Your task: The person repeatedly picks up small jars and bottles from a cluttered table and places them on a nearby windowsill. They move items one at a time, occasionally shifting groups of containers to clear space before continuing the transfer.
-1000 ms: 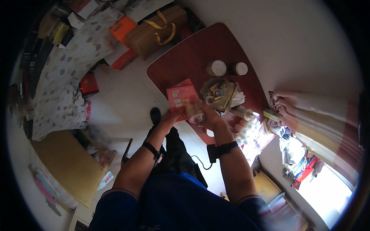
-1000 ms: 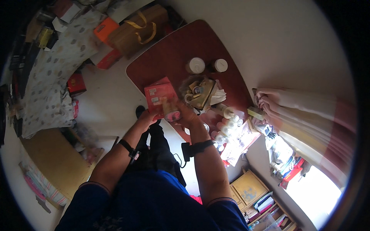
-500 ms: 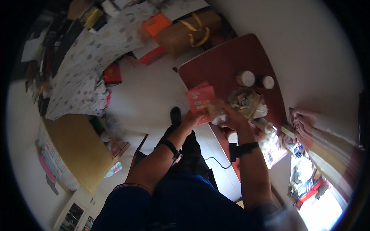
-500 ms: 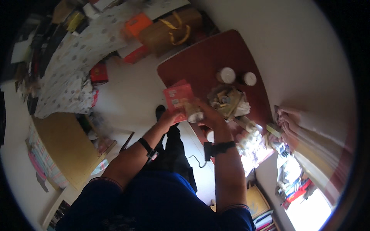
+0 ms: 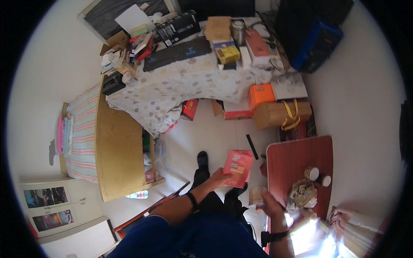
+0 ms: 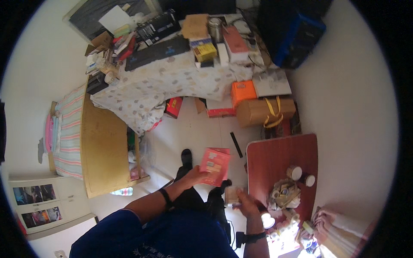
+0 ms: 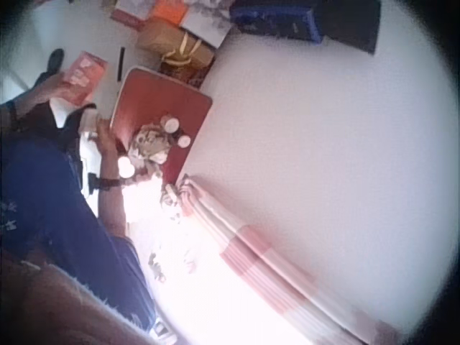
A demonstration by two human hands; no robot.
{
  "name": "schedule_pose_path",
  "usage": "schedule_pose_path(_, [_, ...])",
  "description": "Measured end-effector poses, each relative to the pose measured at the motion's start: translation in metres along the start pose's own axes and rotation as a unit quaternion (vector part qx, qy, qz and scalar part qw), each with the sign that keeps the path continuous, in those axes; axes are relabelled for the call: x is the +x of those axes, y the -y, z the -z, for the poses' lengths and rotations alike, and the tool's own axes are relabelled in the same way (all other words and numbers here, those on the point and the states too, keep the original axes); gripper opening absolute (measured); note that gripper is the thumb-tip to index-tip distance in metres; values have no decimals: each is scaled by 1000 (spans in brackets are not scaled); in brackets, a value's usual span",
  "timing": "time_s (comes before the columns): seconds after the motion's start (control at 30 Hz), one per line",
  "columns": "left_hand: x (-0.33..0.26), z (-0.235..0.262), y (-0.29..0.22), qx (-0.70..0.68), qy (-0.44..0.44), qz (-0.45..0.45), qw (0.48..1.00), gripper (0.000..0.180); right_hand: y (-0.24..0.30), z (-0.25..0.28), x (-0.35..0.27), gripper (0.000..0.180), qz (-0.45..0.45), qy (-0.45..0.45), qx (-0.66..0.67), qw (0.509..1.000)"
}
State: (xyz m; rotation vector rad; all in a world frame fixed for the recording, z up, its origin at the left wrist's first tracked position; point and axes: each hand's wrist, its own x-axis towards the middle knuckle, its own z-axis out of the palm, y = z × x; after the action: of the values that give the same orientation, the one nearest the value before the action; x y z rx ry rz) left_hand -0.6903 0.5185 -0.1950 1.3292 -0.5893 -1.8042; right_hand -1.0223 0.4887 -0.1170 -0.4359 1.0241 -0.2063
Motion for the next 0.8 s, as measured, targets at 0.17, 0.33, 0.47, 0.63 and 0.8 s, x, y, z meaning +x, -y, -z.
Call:
schedule_pose_path(0.17, [-16, 152, -77, -35, -159, -48, 985, 37, 7, -82, 39, 57, -45, -21, -13, 999])
schedule_pose_path(0.33, [-16, 294, -196, -64, -245, -105, 962, 48, 39, -188, 104, 49, -22, -24, -67, 997])
schedule_pose_path(0.47, [10, 348, -282, -110, -271, -92, 952, 55, 91, -258, 145, 51, -40, 38, -33, 998])
schedule_pose_path(0.63, [57, 350, -326, -159, -194, -49, 967, 52, 159, -305, 190, 56, -3, 64, -36, 997])
schedule_pose_path(0.8, [117, 319, -363, -100, -97, -46, 989, 52, 217, -313, 226, 56, 15, 43, -63, 997])
